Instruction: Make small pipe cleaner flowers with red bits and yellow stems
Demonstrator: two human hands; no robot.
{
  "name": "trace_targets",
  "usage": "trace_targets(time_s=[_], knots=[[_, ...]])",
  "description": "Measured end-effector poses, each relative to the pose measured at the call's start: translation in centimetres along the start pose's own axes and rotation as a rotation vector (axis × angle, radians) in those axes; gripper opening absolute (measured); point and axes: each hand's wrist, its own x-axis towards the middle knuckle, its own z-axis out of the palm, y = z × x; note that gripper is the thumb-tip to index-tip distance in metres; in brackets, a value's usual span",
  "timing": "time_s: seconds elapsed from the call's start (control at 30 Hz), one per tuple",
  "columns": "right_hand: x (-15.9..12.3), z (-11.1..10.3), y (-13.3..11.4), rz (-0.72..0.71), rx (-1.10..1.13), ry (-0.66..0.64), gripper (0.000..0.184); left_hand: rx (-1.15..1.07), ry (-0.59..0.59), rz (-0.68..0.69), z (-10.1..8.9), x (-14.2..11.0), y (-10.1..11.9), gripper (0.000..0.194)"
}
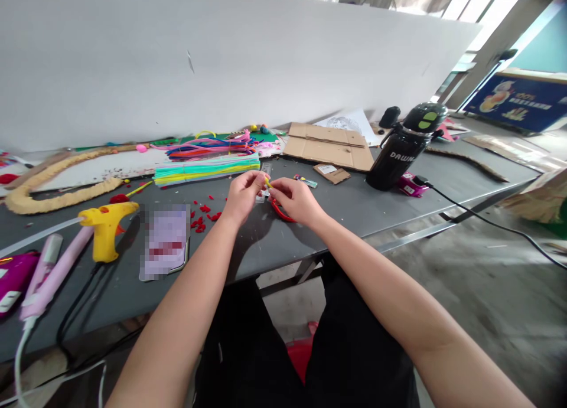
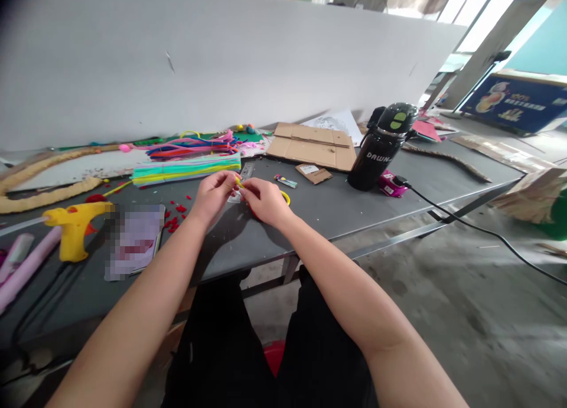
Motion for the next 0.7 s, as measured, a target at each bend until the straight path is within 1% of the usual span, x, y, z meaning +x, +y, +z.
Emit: trace_targets(time_s=[0.13, 0.3, 0.43, 0.6, 0.7], knots=[[0.0, 0.2, 0.2, 0.025, 0.03, -0.051, 0.02, -0.053, -0.011, -0.015, -0.2, 0.3, -0.6, 0.039], [0.1, 0.3, 0.0, 0.05, 0.033, -0.061, 0.019, -0.132, 0.006, -0.029, -0.2, 0.3, -0.5, 0.041], [0.1, 0.2, -0.5, 0.04, 0.006, -0.05, 0.019, -0.19, -0.015, -0.069, -0.1, 0.1, 0.1, 0.039], [0.2, 0.1, -0.6, 0.055, -0.006, 0.0, 0.02, -0.243, -0.1, -0.157, 0.5, -0.3, 0.7, 0.044], [0.2, 0.2, -0.4, 0.041, 0.006, -0.004, 0.019, -0.243, -0.094, -0.122, 0.7, -0.4, 0.6, 0.042]])
